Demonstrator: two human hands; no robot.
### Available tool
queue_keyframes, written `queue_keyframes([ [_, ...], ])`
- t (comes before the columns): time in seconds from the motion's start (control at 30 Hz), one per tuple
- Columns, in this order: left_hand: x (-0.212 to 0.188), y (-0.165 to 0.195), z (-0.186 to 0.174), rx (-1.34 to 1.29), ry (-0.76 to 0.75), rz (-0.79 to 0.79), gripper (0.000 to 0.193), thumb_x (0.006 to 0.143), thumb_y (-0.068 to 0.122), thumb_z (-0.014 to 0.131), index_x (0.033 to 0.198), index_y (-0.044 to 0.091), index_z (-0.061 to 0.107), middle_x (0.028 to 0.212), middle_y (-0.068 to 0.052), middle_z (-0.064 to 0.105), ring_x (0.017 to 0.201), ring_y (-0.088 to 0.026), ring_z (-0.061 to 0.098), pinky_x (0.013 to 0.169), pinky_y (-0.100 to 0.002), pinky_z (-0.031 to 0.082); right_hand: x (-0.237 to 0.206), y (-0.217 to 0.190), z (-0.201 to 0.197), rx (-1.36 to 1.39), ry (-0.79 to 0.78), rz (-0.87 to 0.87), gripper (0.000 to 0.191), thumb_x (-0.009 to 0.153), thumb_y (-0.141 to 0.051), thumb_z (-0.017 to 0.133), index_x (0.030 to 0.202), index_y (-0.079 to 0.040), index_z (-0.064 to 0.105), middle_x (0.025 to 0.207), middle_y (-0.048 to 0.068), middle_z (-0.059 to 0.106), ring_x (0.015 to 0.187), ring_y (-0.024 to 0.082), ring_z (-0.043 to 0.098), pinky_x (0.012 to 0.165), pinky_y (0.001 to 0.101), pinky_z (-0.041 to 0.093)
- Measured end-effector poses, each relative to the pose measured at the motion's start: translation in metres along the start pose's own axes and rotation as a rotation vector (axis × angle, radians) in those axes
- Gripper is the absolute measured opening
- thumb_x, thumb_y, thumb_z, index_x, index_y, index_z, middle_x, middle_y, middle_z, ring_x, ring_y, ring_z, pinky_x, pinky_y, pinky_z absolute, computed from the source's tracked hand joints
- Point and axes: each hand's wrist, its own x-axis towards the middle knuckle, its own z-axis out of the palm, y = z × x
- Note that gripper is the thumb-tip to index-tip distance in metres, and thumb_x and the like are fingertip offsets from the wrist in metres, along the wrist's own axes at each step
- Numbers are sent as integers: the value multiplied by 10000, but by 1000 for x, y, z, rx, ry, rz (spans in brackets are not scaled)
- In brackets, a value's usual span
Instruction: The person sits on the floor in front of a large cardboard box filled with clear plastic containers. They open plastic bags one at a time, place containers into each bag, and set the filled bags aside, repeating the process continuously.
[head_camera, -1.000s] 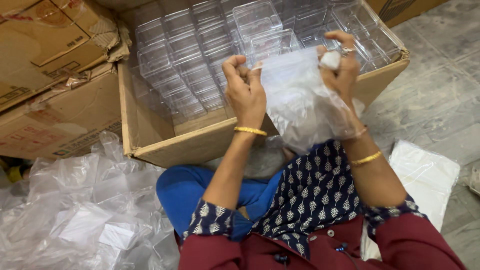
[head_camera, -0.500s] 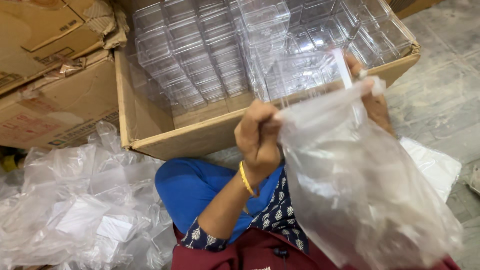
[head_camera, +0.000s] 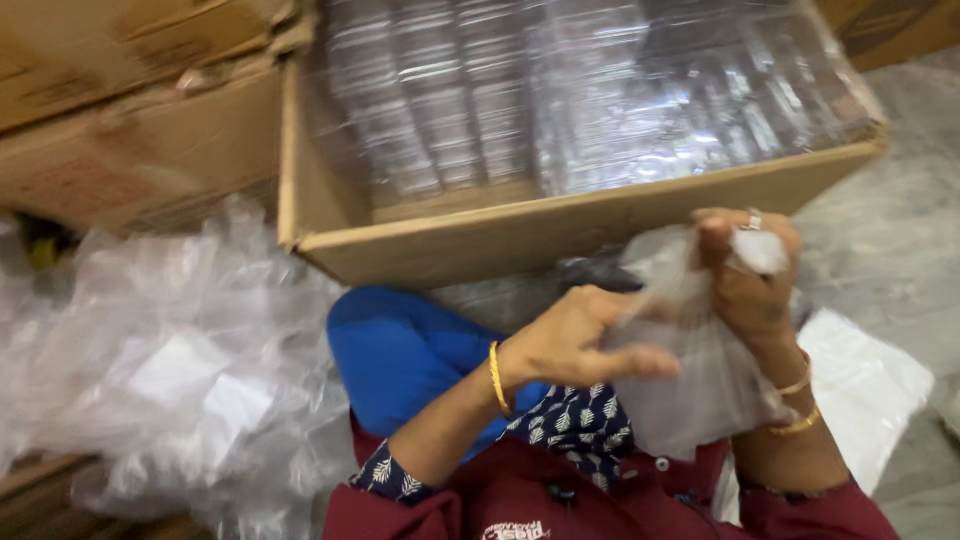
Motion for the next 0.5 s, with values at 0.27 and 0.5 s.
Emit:
queue_keyframes([
  [0.27,-62,-1,-33,349,271,-492,359,771,66,601,1092,126,749,888,-97,744,707,-243,725,693,-349,589,2,-17,13,98,-77,123,174,1009,-40,678,1157,-49,586,1046,19,574,896,76,531,852,205,453],
  [0.5,-280,27,-221,935,1269,-309,307,979,-93,504,1180,-27,727,1096,-112,748,984,-244,729,932,-361,604,-2,28,-2,465,9,325,467,800,110,663,1219,-72,566,1147,55,617,1003,129,644,904,259,558],
])
